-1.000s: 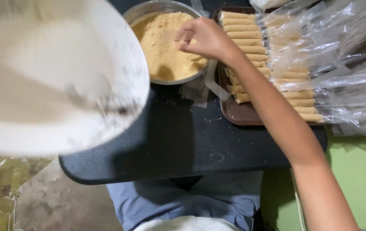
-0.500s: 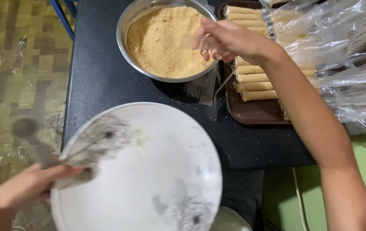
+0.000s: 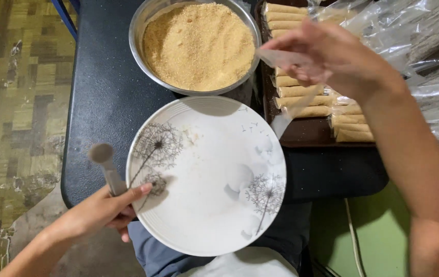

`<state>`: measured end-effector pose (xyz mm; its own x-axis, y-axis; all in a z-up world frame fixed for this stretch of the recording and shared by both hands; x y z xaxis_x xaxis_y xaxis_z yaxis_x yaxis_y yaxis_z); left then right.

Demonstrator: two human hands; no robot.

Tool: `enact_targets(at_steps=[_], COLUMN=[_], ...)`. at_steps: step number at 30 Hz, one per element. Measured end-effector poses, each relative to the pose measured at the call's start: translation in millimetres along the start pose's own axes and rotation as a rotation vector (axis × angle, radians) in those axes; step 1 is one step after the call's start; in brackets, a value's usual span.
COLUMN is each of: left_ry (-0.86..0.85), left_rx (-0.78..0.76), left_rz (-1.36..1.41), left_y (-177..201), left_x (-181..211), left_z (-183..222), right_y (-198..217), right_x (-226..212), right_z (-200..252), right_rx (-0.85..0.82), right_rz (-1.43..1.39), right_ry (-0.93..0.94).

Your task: Filling small plastic tubes with a fine powder using a measuring spoon at a packaging station.

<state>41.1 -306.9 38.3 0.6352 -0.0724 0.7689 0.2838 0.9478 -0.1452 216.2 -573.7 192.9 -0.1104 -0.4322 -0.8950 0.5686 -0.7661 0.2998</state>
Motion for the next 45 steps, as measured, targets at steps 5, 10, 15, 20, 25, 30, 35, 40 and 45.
enact_targets(at_steps=[5, 10, 15, 20, 25, 30, 35, 40, 45], left_ry=[0.041, 0.249, 0.115, -0.176, -0.410, -0.642, -0.634, -0.658, -0.639], left_rx=[-0.058, 0.095, 0.061, 0.282, 0.424, 0.476, 0.459, 0.408, 0.374], left_rz=[0.082, -0.371, -0.665, -0.539, -0.450, -0.357, -0.332, -0.234, -0.250], left_y=[-14, -3, 22, 52, 51, 61, 66, 49, 48], left_x=[-2, 22, 44, 83, 127, 133, 136, 148, 147], left_z=[-2, 16, 28, 6, -29, -88, -121, -104, -104], right_y=[12, 30, 47, 7, -22, -43, -57, -74, -75], right_x=[1, -8, 8, 33, 65, 74, 86, 90, 90], right_z=[19, 43, 57, 32, -8, -17, -30, -35, -36], right_rx=[0.001, 0.093, 0.161, -0.031, -0.178, -0.116, -0.162, -0.344, -0.407], right_rz=[0.025, 0.083, 0.019, -0.091, -0.345, -0.262, -0.154, -0.135, -0.228], right_ry=[0.063, 0.255, 0.308, 0.104, 0.073, -0.020, -0.050, 0.033, 0.101])
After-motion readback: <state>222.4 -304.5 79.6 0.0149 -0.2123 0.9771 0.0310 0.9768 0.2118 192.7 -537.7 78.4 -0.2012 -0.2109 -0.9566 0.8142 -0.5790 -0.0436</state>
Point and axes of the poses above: each hand's wrist, its own z-axis away from the middle knuckle, its own y-axis out of the back of the hand, x = y × z, the point moved 6 cm from there along -z, towards the middle knuckle, and after that the axes turned 8 degrees about -y, right-handed, at the moved point
